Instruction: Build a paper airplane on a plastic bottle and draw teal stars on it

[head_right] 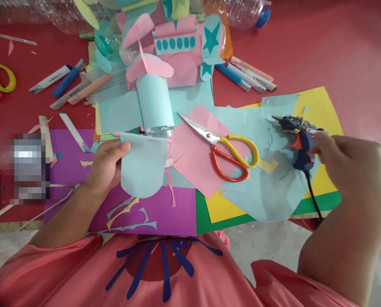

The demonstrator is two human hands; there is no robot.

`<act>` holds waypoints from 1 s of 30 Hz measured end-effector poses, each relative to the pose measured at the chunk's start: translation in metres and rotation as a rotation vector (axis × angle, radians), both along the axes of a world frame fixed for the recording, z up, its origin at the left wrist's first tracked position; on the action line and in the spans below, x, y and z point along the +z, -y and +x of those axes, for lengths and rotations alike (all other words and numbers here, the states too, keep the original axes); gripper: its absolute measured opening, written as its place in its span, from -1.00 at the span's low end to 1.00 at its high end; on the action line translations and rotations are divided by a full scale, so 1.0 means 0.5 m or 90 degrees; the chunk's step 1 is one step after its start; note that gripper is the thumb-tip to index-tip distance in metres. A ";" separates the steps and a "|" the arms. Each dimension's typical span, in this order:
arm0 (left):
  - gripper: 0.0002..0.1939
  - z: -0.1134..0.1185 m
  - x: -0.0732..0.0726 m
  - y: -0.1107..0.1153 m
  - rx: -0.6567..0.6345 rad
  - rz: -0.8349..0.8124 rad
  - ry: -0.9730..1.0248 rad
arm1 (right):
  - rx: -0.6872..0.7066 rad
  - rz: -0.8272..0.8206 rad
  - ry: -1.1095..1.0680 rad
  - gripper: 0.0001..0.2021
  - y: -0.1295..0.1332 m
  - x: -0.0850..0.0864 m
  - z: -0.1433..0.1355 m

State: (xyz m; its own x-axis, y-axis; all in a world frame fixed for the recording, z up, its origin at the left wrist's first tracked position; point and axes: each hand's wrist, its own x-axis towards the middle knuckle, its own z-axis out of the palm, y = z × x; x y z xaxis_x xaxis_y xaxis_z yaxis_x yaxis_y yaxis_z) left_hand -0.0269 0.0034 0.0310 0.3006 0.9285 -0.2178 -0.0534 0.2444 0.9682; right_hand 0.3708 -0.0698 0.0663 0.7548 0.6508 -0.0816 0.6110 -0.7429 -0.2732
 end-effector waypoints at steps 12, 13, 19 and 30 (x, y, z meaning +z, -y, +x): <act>-0.39 0.007 -0.015 0.025 -0.043 -0.023 -0.020 | 0.537 0.067 -0.922 -0.69 -0.035 -0.028 -0.360; -0.40 0.007 -0.016 0.026 -0.049 -0.023 -0.020 | 0.518 0.065 -0.944 -0.66 -0.040 -0.028 -0.372; -0.43 0.006 -0.013 0.022 -0.098 -0.047 -0.002 | 0.429 0.136 -0.885 -0.56 -0.064 -0.023 -0.387; -0.74 0.004 -0.022 -0.007 0.036 -0.006 -0.081 | 0.226 0.280 -0.595 -0.84 -0.171 0.029 -0.229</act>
